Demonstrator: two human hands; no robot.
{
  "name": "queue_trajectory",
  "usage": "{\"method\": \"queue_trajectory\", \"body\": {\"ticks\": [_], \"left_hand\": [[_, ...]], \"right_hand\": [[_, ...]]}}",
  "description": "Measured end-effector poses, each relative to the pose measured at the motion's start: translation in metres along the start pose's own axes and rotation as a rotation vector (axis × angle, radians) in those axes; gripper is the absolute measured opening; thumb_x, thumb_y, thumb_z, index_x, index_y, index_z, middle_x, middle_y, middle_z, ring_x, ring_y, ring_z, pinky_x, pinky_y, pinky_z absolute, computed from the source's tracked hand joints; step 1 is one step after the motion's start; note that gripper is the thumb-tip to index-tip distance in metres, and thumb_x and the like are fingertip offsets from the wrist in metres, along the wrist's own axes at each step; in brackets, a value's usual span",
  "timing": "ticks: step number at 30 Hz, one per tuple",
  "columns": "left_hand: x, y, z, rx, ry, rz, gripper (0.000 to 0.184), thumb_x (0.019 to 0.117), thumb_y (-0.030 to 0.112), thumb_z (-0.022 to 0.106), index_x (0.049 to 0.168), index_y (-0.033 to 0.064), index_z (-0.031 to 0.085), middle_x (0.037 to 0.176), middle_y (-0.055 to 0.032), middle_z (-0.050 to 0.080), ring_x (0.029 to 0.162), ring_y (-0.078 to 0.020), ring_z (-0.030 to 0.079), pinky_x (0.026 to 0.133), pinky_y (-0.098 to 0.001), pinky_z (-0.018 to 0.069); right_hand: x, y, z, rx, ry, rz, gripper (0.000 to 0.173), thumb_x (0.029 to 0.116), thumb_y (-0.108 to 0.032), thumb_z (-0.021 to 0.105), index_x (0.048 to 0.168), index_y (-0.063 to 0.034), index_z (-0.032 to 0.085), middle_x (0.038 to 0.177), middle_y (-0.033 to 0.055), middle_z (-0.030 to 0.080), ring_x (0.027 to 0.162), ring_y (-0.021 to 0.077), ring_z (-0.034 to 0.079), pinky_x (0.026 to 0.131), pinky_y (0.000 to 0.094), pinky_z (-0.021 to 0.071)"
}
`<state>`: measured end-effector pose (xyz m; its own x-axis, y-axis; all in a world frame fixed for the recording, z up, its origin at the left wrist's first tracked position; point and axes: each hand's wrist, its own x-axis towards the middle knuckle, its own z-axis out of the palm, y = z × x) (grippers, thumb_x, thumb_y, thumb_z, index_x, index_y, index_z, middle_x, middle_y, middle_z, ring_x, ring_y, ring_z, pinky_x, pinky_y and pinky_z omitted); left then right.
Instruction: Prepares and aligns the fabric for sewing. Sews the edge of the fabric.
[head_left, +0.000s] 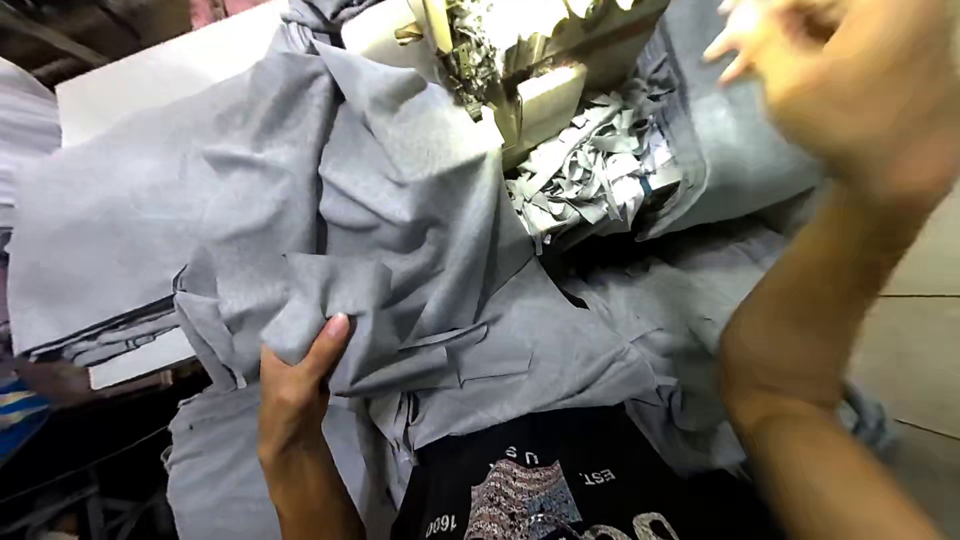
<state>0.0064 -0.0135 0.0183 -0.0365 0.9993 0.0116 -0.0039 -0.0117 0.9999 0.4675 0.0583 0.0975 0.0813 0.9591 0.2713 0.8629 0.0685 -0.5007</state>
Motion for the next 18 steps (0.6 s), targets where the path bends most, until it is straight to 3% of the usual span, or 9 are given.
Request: {"method": "queue_trajectory", "body": {"ticks": [2,4,6,8,11,13,16,18], "left_hand": [[-0.004,0.015,0.000,-0.052,-0.056,0.094,0.024,0.0876,0.034,0.080,0.110,0.0264,0.073,0.096,0.0133,0.077,0.088,0.0020,0.071,0.082,-0.0176,0.0594],[-0.004,0.031,-0.004,-0.057,-0.159,0.200,0.019,0.0909,0.038,0.075,0.109,0.0344,0.076,0.099,0.0193,0.076,0.090,0.0095,0.068,0.081,-0.0106,0.0556],[0.005,0.051,-0.006,-0.014,-0.207,0.301,0.018,0.0927,0.039,0.072,0.110,0.0375,0.075,0.102,0.0233,0.074,0.093,0.0132,0.066,0.082,-0.0074,0.0528],[0.031,0.073,0.012,0.005,-0.179,0.379,0.014,0.0932,0.035,0.072,0.107,0.0354,0.074,0.100,0.0226,0.074,0.092,0.0114,0.066,0.083,-0.0089,0.0533],[0.091,0.081,0.038,0.046,-0.211,0.418,0.016,0.0967,0.022,0.067,0.110,0.0297,0.064,0.099,0.0209,0.073,0.090,0.0064,0.069,0.083,-0.0143,0.0575],[0.136,0.066,0.040,0.142,-0.249,0.356,0.014,0.0956,0.017,0.069,0.108,0.0204,0.063,0.094,0.0151,0.072,0.084,0.0010,0.069,0.078,-0.0207,0.0593],[0.178,0.035,0.039,0.606,-0.262,0.234,0.024,0.0968,0.021,0.068,0.113,0.0034,0.067,0.098,-0.0023,0.071,0.087,-0.0078,0.069,0.083,-0.0317,0.0590],[0.187,0.021,0.044,0.910,-0.254,0.243,0.032,0.0982,0.019,0.062,0.122,-0.0019,0.063,0.106,-0.0189,0.069,0.091,-0.0269,0.069,0.083,-0.0496,0.0562]], "right_hand": [[-0.041,-0.049,0.048,0.272,-0.212,-0.284,0.029,0.1048,-0.027,0.055,0.118,-0.0046,0.067,0.106,0.0081,0.070,0.092,0.0140,0.067,0.082,0.0346,0.0576],[-0.060,-0.088,0.106,0.580,-0.407,-0.431,0.047,0.0953,-0.039,0.068,0.130,-0.0067,0.065,0.122,0.0053,0.068,0.111,0.0142,0.064,0.095,0.0360,0.0545],[-0.069,-0.123,0.149,0.882,-0.543,-0.483,0.068,0.0881,-0.040,0.077,0.141,-0.0017,0.057,0.133,0.0083,0.064,0.124,0.0150,0.059,0.105,0.0350,0.0503],[-0.076,-0.145,0.168,1.253,-0.593,-0.465,0.063,0.0902,-0.032,0.078,0.137,0.0047,0.055,0.123,0.0069,0.068,0.116,0.0082,0.064,0.101,0.0283,0.0543],[-0.088,-0.151,0.173,1.620,-0.481,-0.220,0.019,0.0933,-0.009,0.070,0.112,-0.0061,0.067,0.093,-0.0046,0.074,0.085,0.0011,0.069,0.078,0.0229,0.0597],[-0.090,-0.142,0.177,1.597,-0.363,-0.025,0.009,0.0971,-0.008,0.065,0.106,-0.0081,0.067,0.082,-0.0017,0.070,0.071,0.0052,0.067,0.068,0.0247,0.0596],[-0.095,-0.120,0.191,1.407,-0.228,0.224,0.012,0.1039,-0.014,0.057,0.109,-0.0055,0.064,0.077,0.0035,0.065,0.067,0.0096,0.061,0.066,0.0255,0.0550],[-0.102,-0.107,0.202,1.296,-0.145,0.314,0.013,0.1041,-0.013,0.057,0.108,-0.0041,0.066,0.080,0.0055,0.066,0.069,0.0126,0.062,0.067,0.0279,0.0552]]}}
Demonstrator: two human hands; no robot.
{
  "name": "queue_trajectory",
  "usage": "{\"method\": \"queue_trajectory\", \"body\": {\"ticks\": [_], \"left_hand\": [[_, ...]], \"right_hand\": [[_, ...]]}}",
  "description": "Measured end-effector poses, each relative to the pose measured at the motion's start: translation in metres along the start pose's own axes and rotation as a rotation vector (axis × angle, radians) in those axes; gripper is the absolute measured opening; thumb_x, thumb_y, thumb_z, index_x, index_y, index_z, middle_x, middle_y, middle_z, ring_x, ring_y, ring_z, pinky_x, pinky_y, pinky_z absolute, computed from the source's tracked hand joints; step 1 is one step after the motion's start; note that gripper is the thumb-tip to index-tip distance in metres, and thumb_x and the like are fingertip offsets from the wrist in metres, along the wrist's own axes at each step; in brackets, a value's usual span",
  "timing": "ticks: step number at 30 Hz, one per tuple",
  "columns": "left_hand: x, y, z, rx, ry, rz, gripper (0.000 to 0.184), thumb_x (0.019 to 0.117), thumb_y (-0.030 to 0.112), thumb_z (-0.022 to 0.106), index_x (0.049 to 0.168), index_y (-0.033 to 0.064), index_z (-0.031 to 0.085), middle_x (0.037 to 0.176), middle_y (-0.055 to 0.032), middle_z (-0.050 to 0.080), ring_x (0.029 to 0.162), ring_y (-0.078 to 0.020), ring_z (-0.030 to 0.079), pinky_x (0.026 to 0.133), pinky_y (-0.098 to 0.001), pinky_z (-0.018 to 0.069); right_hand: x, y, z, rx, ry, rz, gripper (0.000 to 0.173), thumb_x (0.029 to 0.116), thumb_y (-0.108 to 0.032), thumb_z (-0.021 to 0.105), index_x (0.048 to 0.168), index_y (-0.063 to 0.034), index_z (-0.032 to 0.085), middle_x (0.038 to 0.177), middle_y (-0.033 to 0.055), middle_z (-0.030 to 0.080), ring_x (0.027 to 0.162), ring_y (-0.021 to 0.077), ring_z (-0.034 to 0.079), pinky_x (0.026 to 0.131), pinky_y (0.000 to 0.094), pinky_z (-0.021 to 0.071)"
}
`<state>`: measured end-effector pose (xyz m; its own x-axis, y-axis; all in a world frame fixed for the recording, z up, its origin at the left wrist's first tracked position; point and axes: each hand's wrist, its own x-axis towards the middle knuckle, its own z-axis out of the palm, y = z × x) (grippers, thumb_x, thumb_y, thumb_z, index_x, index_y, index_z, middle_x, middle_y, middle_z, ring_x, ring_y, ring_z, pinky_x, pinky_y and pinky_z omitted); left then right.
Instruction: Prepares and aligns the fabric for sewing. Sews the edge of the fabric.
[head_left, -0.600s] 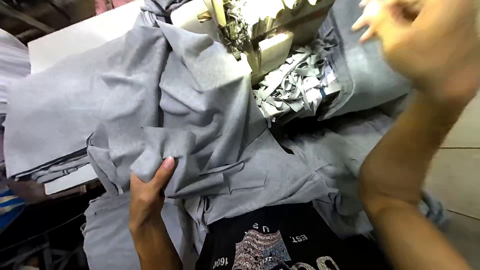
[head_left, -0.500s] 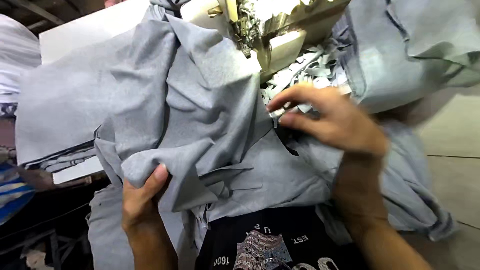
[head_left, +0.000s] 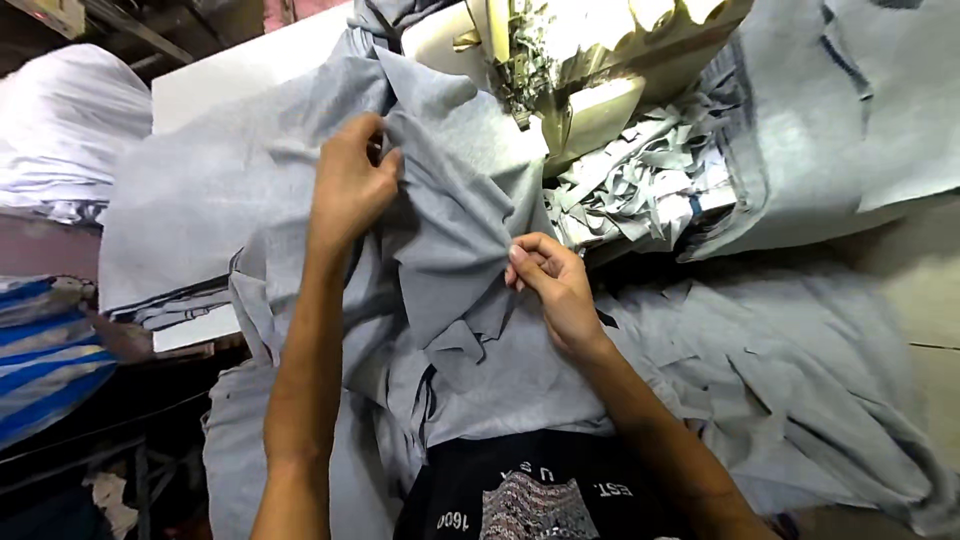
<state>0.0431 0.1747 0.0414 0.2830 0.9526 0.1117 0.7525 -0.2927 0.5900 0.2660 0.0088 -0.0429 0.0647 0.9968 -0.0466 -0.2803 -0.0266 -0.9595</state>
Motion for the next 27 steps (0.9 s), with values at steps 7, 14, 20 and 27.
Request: {"method": "queue_trajectory", "body": {"ticks": [7,14,20,27], "left_hand": [[-0.001,0.041,-0.005,0.264,0.089,0.429,0.045,0.0932,0.020,0.061,0.133,0.0008,0.058,0.136,-0.0288,0.054,0.129,-0.0473,0.048,0.105,-0.0592,0.0404],[0.015,0.059,0.015,0.358,-0.317,0.780,0.014,0.0959,0.019,0.064,0.105,0.0085,0.067,0.097,-0.0138,0.063,0.100,-0.0386,0.058,0.089,-0.0593,0.0385],[0.028,0.059,0.008,0.056,-0.185,0.579,0.022,0.1085,0.024,0.047,0.115,0.0038,0.051,0.073,-0.0018,0.051,0.062,-0.0134,0.052,0.058,-0.0325,0.0464],[0.053,0.050,0.034,-0.002,-0.190,0.530,0.032,0.1010,0.021,0.062,0.126,0.0033,0.053,0.098,-0.0085,0.067,0.088,-0.0168,0.067,0.081,-0.0355,0.0562]], "right_hand": [[-0.012,0.009,0.002,-0.256,0.028,-0.001,0.030,0.1042,-0.024,0.056,0.126,-0.0051,0.062,0.094,0.0024,0.070,0.073,0.0088,0.065,0.064,0.0240,0.0553],[-0.006,0.013,0.022,-0.422,0.092,-0.224,0.018,0.0942,-0.023,0.074,0.089,-0.0071,0.067,0.090,0.0022,0.061,0.073,0.0063,0.057,0.062,0.0201,0.0492],[-0.013,-0.007,0.002,-0.299,0.179,-0.286,0.011,0.0994,-0.014,0.067,0.107,-0.0066,0.068,0.095,0.0007,0.070,0.085,0.0080,0.069,0.077,0.0259,0.0603],[-0.014,0.015,-0.021,-0.308,0.269,-0.151,0.012,0.0988,-0.009,0.067,0.110,-0.0050,0.068,0.084,0.0004,0.069,0.072,0.0056,0.065,0.068,0.0207,0.0572]]}}
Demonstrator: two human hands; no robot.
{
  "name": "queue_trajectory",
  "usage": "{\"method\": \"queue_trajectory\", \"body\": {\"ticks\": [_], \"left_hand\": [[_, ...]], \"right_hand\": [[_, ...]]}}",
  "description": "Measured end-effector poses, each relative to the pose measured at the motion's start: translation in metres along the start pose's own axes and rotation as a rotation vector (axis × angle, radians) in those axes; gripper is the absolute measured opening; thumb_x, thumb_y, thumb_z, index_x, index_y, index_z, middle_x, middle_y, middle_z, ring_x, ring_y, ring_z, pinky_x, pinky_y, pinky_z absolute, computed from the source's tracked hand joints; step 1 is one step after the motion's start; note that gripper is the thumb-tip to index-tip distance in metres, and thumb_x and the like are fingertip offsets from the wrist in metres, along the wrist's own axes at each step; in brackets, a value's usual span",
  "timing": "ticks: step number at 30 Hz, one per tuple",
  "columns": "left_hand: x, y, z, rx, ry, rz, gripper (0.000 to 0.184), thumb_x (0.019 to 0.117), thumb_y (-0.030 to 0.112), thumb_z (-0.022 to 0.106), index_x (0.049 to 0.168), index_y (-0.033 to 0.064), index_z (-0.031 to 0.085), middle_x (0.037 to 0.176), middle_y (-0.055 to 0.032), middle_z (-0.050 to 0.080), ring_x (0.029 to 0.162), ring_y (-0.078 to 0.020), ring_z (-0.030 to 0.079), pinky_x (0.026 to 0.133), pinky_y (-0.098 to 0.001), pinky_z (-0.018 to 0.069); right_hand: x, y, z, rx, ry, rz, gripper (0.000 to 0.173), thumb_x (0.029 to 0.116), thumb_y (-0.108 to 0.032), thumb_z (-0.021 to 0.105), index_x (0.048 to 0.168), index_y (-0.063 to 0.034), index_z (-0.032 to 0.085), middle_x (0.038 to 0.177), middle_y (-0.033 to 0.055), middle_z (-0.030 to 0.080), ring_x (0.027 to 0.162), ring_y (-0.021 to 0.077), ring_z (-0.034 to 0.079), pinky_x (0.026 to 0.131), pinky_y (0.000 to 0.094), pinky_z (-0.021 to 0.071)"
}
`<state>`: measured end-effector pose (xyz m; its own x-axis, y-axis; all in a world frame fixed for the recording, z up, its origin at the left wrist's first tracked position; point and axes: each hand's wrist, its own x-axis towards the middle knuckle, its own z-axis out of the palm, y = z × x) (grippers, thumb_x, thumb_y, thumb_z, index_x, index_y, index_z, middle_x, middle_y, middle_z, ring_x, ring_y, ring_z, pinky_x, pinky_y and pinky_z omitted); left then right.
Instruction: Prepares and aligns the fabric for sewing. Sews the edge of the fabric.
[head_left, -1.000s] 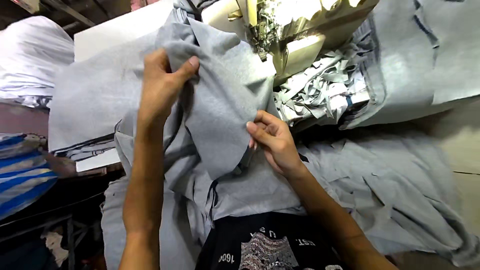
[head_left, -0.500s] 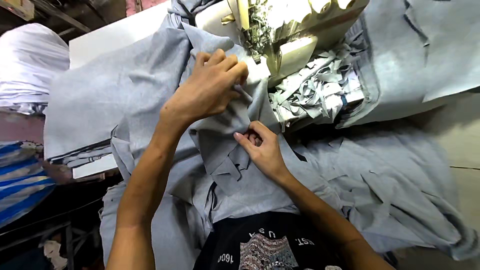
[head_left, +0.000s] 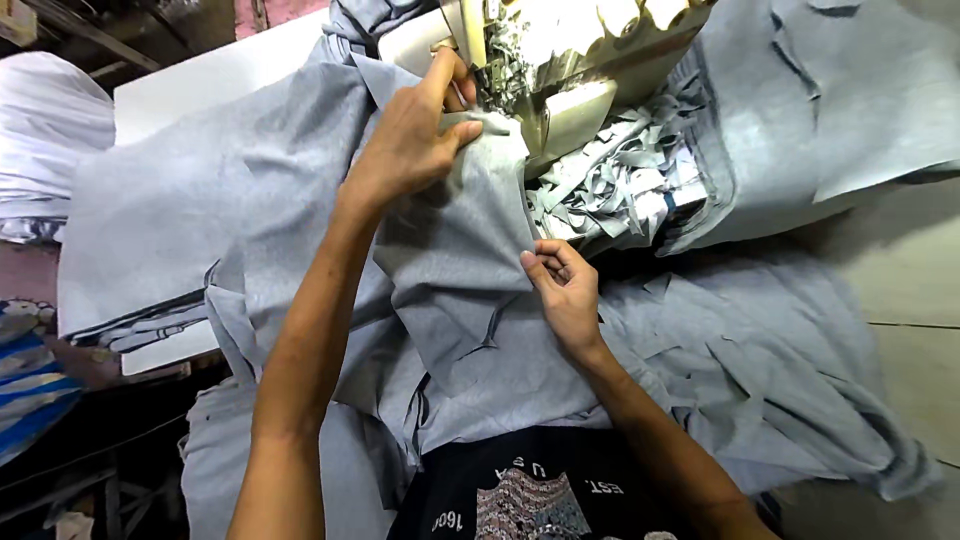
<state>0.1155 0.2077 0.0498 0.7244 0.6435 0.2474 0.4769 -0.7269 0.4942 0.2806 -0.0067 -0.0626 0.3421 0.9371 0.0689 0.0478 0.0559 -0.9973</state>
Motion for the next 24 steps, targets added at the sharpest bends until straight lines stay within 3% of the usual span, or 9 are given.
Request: {"method": "queue_trajectory", "body": {"ticks": [6,9,11,13,16,19,21,22,24], "left_hand": [[-0.001,0.001,-0.005,-0.023,-0.051,-0.079,0.035,0.0967,0.024,0.068,0.126,0.0062,0.059,0.099,-0.0084,0.067,0.087,-0.0169,0.065,0.081,-0.0358,0.0546],[-0.003,0.006,-0.008,0.030,-0.041,-0.145,0.037,0.0965,0.035,0.068,0.121,0.0082,0.063,0.089,-0.0048,0.065,0.078,-0.0143,0.062,0.074,-0.0348,0.0521],[-0.004,0.010,-0.011,0.062,-0.004,-0.183,0.039,0.0978,0.041,0.066,0.116,0.0069,0.067,0.088,-0.0071,0.066,0.079,-0.0163,0.063,0.075,-0.0379,0.0515],[-0.005,0.009,-0.014,0.052,0.065,-0.166,0.036,0.0998,0.042,0.062,0.107,0.0078,0.070,0.087,-0.0047,0.066,0.077,-0.0115,0.060,0.074,-0.0327,0.0493],[-0.015,0.012,-0.024,-0.022,0.152,-0.109,0.035,0.1037,0.039,0.058,0.110,0.0063,0.068,0.096,-0.0030,0.067,0.085,-0.0032,0.061,0.079,-0.0233,0.0506],[-0.044,0.033,-0.055,-0.138,0.213,-0.129,0.028,0.1016,0.036,0.063,0.109,0.0094,0.069,0.094,0.0074,0.067,0.085,0.0067,0.062,0.080,-0.0159,0.0522],[-0.072,0.039,-0.091,-0.232,0.222,-0.150,0.015,0.0967,0.033,0.071,0.100,0.0181,0.071,0.087,0.0165,0.068,0.079,0.0097,0.063,0.073,-0.0134,0.0552],[-0.087,0.028,-0.111,-0.273,0.208,-0.120,0.008,0.0952,0.031,0.073,0.097,0.0230,0.071,0.086,0.0191,0.069,0.078,0.0099,0.065,0.071,-0.0132,0.0569],[-0.111,-0.027,-0.139,-0.377,0.134,0.116,0.008,0.0988,0.023,0.068,0.106,0.0208,0.071,0.097,0.0124,0.070,0.086,0.0041,0.066,0.075,-0.0182,0.0568]], "right_hand": [[-0.009,0.006,-0.001,0.049,-0.047,0.025,0.017,0.1004,-0.014,0.064,0.115,-0.0042,0.066,0.090,0.0026,0.069,0.076,0.0096,0.067,0.069,0.0247,0.0591],[-0.014,0.007,0.002,-0.007,-0.095,0.044,0.025,0.0966,-0.018,0.071,0.118,-0.0053,0.066,0.093,0.0027,0.071,0.081,0.0103,0.070,0.074,0.0256,0.0609],[-0.017,0.009,0.004,-0.039,-0.113,0.042,0.026,0.0939,-0.021,0.075,0.114,-0.0056,0.068,0.093,0.0014,0.072,0.079,0.0078,0.068,0.072,0.0237,0.0589],[-0.020,0.012,0.004,-0.015,-0.134,0.043,0.019,0.0929,-0.019,0.075,0.106,-0.0054,0.069,0.091,0.0016,0.072,0.080,0.0078,0.069,0.075,0.0244,0.0595],[-0.022,0.010,-0.001,0.053,-0.173,0.027,0.012,0.0951,-0.013,0.071,0.103,-0.0043,0.070,0.094,0.0027,0.071,0.087,0.0101,0.069,0.083,0.0283,0.0600],[-0.027,-0.020,-0.017,0.121,-0.299,-0.030,0.013,0.0979,-0.017,0.068,0.105,-0.0067,0.067,0.089,-0.0034,0.071,0.080,0.0040,0.068,0.076,0.0233,0.0597],[-0.036,-0.053,-0.029,0.260,-0.478,-0.078,0.015,0.0996,-0.022,0.068,0.106,-0.0084,0.067,0.090,-0.0082,0.071,0.079,-0.0025,0.066,0.071,0.0165,0.0572],[-0.041,-0.069,-0.033,0.332,-0.552,-0.103,0.015,0.1000,-0.021,0.068,0.106,-0.0077,0.066,0.092,-0.0089,0.070,0.082,-0.0044,0.065,0.073,0.0140,0.0560],[-0.046,-0.088,-0.035,0.373,-0.592,-0.150,0.013,0.1005,-0.019,0.067,0.107,-0.0075,0.064,0.094,-0.0093,0.070,0.086,-0.0058,0.065,0.078,0.0122,0.0555]]}}
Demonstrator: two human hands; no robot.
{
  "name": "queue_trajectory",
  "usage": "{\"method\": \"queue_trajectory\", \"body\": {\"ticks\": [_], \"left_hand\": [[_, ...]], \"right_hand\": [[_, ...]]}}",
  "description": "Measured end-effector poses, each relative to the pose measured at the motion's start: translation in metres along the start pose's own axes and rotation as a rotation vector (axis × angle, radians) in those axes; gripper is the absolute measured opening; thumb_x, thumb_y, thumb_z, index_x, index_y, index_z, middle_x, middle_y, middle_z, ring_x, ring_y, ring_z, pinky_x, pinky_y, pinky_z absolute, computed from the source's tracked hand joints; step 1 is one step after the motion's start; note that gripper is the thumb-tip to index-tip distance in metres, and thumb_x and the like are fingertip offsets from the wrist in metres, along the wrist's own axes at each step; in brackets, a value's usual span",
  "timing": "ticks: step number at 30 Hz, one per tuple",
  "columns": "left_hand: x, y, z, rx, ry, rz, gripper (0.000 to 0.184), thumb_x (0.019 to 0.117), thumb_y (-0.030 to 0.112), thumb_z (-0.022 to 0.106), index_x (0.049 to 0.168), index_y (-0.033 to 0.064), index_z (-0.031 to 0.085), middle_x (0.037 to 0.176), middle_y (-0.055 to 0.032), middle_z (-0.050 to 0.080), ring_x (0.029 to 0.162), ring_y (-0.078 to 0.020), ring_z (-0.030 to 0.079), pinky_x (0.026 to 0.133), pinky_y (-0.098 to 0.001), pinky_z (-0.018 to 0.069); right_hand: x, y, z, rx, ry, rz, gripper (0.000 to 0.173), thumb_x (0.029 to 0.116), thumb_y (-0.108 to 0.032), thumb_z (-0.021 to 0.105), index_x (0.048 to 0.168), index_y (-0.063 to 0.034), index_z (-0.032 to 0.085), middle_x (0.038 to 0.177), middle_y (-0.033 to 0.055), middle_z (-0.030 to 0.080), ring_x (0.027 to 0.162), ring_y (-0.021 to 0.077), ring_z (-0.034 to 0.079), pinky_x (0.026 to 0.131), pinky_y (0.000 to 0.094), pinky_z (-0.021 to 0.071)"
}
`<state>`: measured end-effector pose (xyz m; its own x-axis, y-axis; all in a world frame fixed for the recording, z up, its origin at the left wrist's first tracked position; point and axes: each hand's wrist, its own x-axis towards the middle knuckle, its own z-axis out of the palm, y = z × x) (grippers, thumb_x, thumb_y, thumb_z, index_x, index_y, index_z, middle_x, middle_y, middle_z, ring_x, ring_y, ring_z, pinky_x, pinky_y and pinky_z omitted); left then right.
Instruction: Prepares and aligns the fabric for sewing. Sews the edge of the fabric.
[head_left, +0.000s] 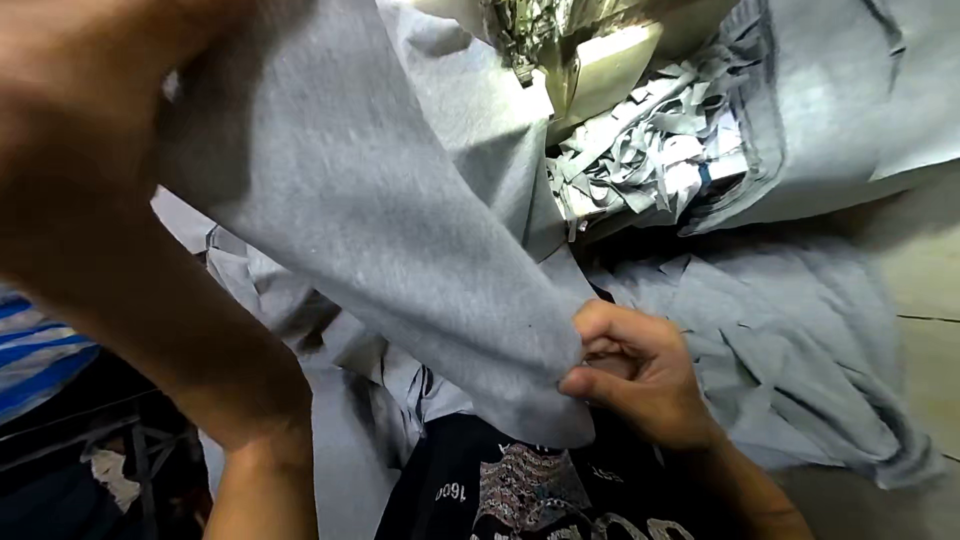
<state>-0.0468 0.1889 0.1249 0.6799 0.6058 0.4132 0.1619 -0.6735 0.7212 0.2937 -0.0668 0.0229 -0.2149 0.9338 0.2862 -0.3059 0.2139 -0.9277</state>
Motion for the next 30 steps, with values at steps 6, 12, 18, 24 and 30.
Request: {"method": "queue_trajectory", "body": {"ticks": [6,12,18,24,30], "left_hand": [[0.071,0.024,0.093,0.257,0.142,-0.433,0.017,0.0925,0.031,0.073,0.088,0.0151,0.070,0.077,0.0090,0.064,0.070,0.0035,0.061,0.065,-0.0203,0.0536],[0.088,-0.041,0.132,0.314,-0.128,-0.296,0.029,0.1012,0.032,0.063,0.114,0.0060,0.070,0.106,-0.0080,0.071,0.098,-0.0116,0.066,0.093,-0.0345,0.0522],[0.087,-0.038,0.135,0.246,-0.055,-0.274,0.026,0.1042,0.030,0.059,0.112,0.0073,0.069,0.101,-0.0019,0.070,0.090,-0.0011,0.064,0.085,-0.0210,0.0524],[0.089,-0.031,0.138,0.023,-0.002,-0.329,0.020,0.1060,0.020,0.052,0.097,0.0089,0.066,0.081,0.0056,0.059,0.074,0.0014,0.056,0.070,-0.0182,0.0475],[0.091,-0.027,0.144,-0.184,0.028,-0.399,0.020,0.1045,0.012,0.051,0.091,0.0109,0.066,0.076,0.0090,0.059,0.071,0.0018,0.056,0.068,-0.0178,0.0480]], "right_hand": [[0.000,0.055,-0.021,-0.478,0.294,0.163,0.014,0.0983,-0.018,0.069,0.104,-0.0058,0.067,0.083,-0.0049,0.072,0.073,0.0003,0.068,0.069,0.0182,0.0587],[0.000,0.100,-0.041,-0.688,0.334,0.410,0.023,0.0995,-0.031,0.066,0.105,-0.0096,0.071,0.082,-0.0015,0.069,0.071,0.0022,0.063,0.066,0.0204,0.0534],[0.046,0.084,-0.036,-0.621,0.433,0.242,0.029,0.0974,-0.030,0.070,0.118,-0.0110,0.066,0.090,-0.0012,0.069,0.064,0.0040,0.060,0.056,0.0209,0.0510],[0.069,0.080,-0.038,-0.571,0.457,0.052,0.013,0.0954,-0.018,0.074,0.103,-0.0094,0.068,0.085,-0.0013,0.067,0.066,0.0042,0.060,0.056,0.0187,0.0502],[0.049,0.092,-0.036,-0.487,0.477,-0.011,0.009,0.0931,-0.010,0.073,0.101,-0.0055,0.070,0.092,-0.0003,0.069,0.075,0.0042,0.064,0.067,0.0199,0.0556]]}}
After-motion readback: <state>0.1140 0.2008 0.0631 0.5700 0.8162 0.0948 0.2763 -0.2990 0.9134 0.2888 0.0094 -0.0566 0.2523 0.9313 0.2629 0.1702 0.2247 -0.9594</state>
